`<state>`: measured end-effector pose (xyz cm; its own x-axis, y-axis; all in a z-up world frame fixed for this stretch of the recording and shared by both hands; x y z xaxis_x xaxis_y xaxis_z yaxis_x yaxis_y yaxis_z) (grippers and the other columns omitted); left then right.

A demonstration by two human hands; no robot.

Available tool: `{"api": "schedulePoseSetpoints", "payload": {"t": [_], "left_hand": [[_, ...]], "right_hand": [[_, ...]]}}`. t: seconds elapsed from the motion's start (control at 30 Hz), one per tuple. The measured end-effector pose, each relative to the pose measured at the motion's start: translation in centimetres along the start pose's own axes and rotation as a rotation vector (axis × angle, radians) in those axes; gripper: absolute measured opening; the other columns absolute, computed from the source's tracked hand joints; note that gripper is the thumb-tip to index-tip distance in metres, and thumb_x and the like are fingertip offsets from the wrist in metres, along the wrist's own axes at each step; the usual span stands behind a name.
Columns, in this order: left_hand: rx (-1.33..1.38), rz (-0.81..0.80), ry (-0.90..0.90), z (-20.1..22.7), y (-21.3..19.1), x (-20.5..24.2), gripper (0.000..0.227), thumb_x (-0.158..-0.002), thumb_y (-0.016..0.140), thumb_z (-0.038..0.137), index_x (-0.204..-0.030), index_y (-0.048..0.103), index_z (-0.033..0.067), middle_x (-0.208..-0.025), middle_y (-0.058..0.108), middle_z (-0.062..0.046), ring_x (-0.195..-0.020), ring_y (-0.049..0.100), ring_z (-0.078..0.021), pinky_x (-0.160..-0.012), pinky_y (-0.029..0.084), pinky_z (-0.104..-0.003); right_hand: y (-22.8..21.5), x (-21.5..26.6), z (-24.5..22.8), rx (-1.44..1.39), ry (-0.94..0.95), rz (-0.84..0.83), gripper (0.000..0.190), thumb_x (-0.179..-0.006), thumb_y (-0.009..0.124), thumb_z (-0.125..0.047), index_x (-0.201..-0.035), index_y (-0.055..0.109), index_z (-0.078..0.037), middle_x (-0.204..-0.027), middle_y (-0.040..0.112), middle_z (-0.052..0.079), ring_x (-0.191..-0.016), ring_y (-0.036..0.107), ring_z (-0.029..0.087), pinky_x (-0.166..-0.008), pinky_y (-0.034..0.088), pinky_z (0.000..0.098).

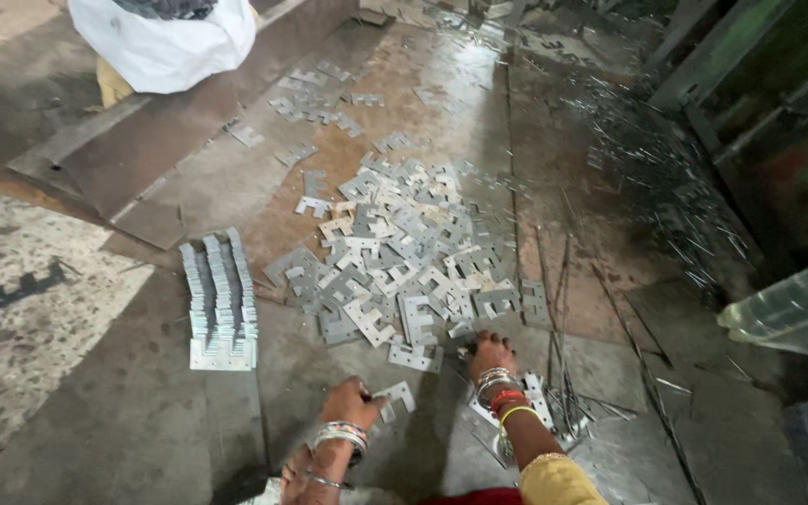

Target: The person sits on the floor and sorts small metal brackets from a large pile. They pick up individual brackets, inspect them, and place them into a neat stack. The person continues this process, occasionally adjusting the stack or picking up more brackets from the surrounding pile.

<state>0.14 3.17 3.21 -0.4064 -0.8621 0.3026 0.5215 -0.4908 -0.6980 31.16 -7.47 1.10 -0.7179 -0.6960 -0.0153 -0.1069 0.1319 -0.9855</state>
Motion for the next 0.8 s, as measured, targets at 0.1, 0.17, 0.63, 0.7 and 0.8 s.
{"api": "schedulePoseSetpoints", "payload": {"t": [0.1,0.17,0.63,0.7,0.8], "left_hand": [[0.093,-0.004,0.042,-0.1,0.8,-0.5,0.038,-0.069,0.088,0.041,-0.086,0.074,0.0107,-0.087,0.077,-0.011,-0.088,0.075,-0.0334,-0.079,0.059,-0.046],[0.089,-0.002,0.027,0.1,0.9,-0.4,0.037,-0.069,0.088,0.04,-0.086,0.074,0.0115,-0.088,0.077,-0.01,-0.088,0.075,-0.0321,-0.08,0.059,-0.045],[1.069,-0.491,-0.062,2.0,2.7,0.4,0.024,-0.091,0.072,0.02,-0.101,0.068,-0.0004,-0.089,0.075,-0.01,-0.077,0.073,-0.0201,-0.064,0.067,-0.04],[1.05,-0.397,-0.107,1.0,3.7,-0.4,0.017,-0.096,0.067,0.013,-0.098,0.067,-0.0032,-0.084,0.076,-0.015,-0.069,0.073,-0.0235,-0.058,0.065,-0.04],[1.026,-0.28,-0.071,-0.1,4.4,-1.8,0.016,-0.096,0.066,0.013,-0.095,0.068,-0.0031,-0.081,0.077,-0.015,-0.065,0.075,-0.0239,-0.057,0.065,-0.039]], "right_hand": [[1.9,-1.6,0.4,-0.107,0.088,0.073,0.052,-0.072,0.084,-0.032,-0.117,0.066,-0.012,-0.118,0.07,0.017,-0.112,0.066,0.041,-0.092,0.056,0.051],[2.9,-2.5,1.2,-0.227,0.248,-0.054,0.046,-0.074,0.084,-0.029,-0.116,0.071,-0.014,-0.118,0.072,0.016,-0.11,0.068,0.038,-0.094,0.056,0.048],[-7.0,3.9,-5.6,-0.469,-0.468,-0.347,0.049,-0.071,0.088,-0.025,-0.115,0.067,-0.016,-0.108,0.074,0.007,-0.095,0.076,0.023,-0.086,0.063,0.0348],[-7.4,4.8,-2.8,-0.17,-0.313,-0.263,0.046,-0.076,0.085,-0.028,-0.117,0.067,-0.018,-0.116,0.071,0.009,-0.105,0.072,0.028,-0.092,0.059,0.0402],[-5.1,6.1,2.1,0.287,-0.076,-0.504,0.055,-0.08,0.082,-0.027,-0.128,0.057,-0.012,-0.131,0.06,0.017,-0.122,0.062,0.037,-0.1,0.054,0.0463]]}}
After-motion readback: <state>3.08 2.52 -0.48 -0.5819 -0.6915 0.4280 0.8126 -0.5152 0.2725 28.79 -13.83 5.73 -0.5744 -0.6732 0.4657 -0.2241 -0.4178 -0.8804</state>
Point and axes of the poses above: each hand's wrist, its own x-axis away from the middle knuckle, its own y-axis out of the palm, z = x × y, the point moved 3 cm from there along -x, towards the middle knuckle
